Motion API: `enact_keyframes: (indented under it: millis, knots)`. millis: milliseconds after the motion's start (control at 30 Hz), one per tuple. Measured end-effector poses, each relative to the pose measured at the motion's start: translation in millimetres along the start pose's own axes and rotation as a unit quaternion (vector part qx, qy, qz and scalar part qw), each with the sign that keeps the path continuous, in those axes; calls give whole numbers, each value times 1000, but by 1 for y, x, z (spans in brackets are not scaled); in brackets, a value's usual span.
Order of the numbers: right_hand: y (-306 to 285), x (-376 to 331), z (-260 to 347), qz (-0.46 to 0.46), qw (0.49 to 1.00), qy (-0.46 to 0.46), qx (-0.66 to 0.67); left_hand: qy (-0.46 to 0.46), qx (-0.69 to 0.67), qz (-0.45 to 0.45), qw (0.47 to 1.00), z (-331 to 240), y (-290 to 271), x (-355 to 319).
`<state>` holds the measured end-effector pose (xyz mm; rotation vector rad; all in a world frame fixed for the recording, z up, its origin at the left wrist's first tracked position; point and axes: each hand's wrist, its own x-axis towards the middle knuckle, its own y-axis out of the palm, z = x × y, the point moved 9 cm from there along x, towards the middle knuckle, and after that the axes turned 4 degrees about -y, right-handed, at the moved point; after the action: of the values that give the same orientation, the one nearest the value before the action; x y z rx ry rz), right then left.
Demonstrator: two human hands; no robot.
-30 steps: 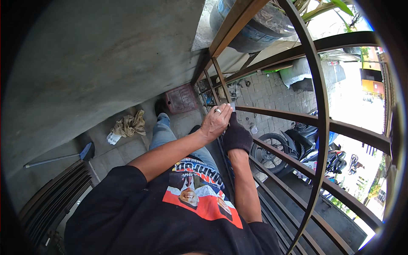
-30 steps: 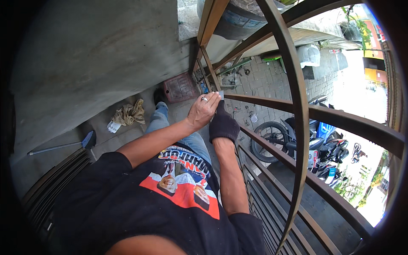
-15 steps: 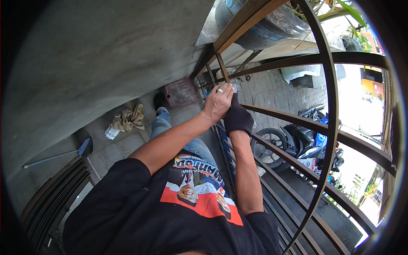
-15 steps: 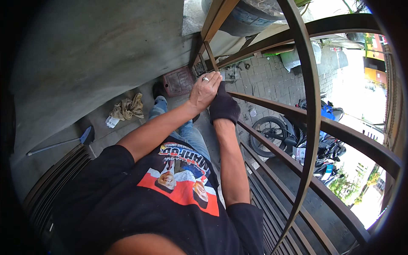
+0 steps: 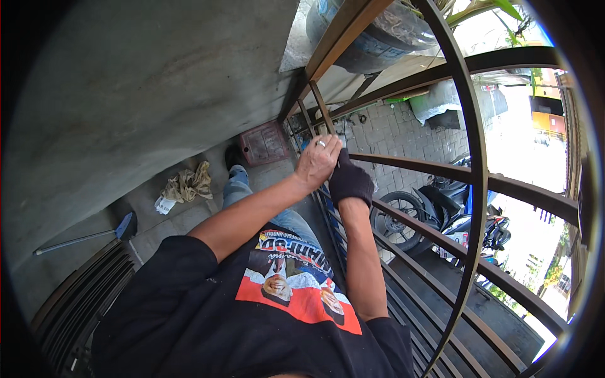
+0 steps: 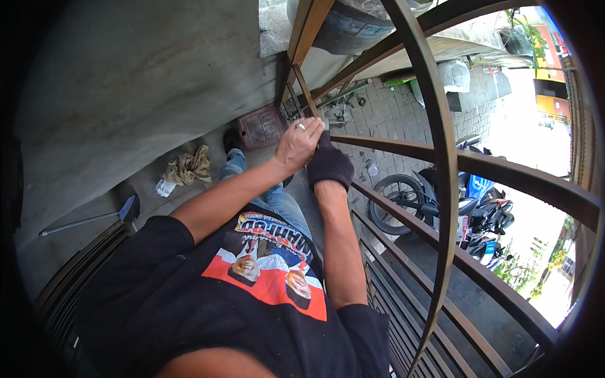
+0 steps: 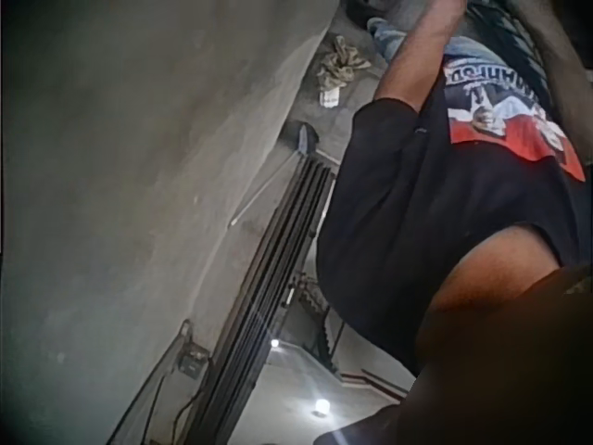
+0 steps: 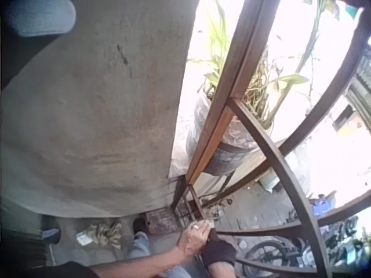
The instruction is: Scraping and sanding paint off a metal gate to prepare it for refinishing.
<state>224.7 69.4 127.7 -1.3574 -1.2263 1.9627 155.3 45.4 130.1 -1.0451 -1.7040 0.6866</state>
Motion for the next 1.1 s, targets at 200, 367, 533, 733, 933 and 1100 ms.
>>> enact_keyframes:
  millis: [200, 367, 533, 733, 933, 1100]
  knots:
    - [-8, 16, 13, -77, 996, -3, 51, -5, 18, 5, 1000, 16, 3, 16]
    - [1, 3, 6, -31, 999, -1, 13, -5, -26, 24, 999, 7, 3, 0]
    - [-4, 11, 14, -66, 998, -3, 25, -12, 5, 18, 1000, 15, 2, 10]
    - [1, 1, 9, -22, 1000, -4, 17, -9, -12, 39, 999, 10, 1, -4]
    - [-13, 24, 27, -56, 998, -6, 35, -13, 22, 14, 1000, 32, -4, 14]
    - [-11, 5, 22, -26, 999, -6, 37, -4, 5, 16, 1000, 21, -5, 0]
